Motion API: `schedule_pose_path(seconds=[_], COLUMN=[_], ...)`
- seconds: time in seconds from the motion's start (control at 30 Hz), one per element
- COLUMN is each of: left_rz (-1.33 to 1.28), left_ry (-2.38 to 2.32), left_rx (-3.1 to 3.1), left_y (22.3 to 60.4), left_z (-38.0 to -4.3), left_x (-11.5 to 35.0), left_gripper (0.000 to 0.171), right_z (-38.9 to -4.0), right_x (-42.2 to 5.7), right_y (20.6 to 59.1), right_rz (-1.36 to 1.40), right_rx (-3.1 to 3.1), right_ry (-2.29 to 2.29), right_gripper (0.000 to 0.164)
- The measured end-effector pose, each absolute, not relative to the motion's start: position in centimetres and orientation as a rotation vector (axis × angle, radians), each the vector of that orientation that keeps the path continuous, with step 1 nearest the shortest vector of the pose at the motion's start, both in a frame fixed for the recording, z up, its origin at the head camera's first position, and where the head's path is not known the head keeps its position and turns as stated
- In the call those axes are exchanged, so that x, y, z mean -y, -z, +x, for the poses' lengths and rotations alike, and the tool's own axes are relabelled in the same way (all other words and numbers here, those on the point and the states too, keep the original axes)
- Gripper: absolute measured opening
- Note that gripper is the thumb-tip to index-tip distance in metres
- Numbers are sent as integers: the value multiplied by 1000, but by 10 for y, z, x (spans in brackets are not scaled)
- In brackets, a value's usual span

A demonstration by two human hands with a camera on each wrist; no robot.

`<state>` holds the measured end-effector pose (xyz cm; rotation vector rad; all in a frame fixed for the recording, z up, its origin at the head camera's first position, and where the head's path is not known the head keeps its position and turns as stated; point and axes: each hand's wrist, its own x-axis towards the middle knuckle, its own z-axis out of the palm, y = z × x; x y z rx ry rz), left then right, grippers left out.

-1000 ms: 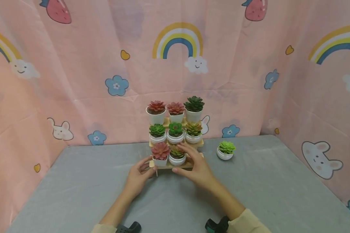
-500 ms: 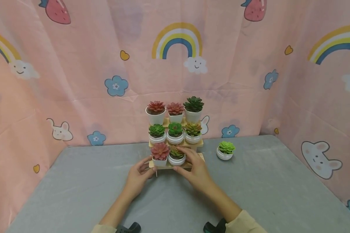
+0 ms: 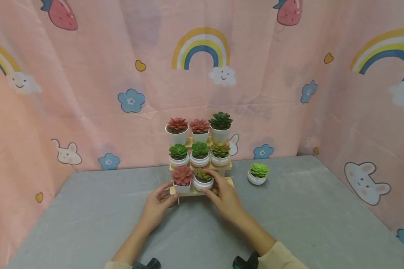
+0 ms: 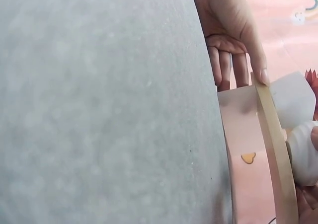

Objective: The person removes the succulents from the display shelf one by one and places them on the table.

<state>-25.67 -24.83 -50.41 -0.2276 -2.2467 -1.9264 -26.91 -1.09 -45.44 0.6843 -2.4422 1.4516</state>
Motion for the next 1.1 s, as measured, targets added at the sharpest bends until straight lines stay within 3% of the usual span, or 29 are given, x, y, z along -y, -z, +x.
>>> schedule_pose_path(seconds=[0.53, 0.83, 1.1], left_rz=[-129, -110, -115], left_ry=[1985, 1963, 1968], left_rx=[2253, 2280, 2290], left_y=[500, 501, 499], left_z=[-257, -257, -257], left_x=[246, 246, 246], left_gripper=[51, 51, 52], right_z=[-275, -279, -295], right_x=[-36, -79, -118], right_y=[414, 388, 396], right_rz=[969, 810, 518], right_rx=[2466, 2283, 2174], right_ry=[-1576, -1585, -1370], right_gripper=[55, 59, 59])
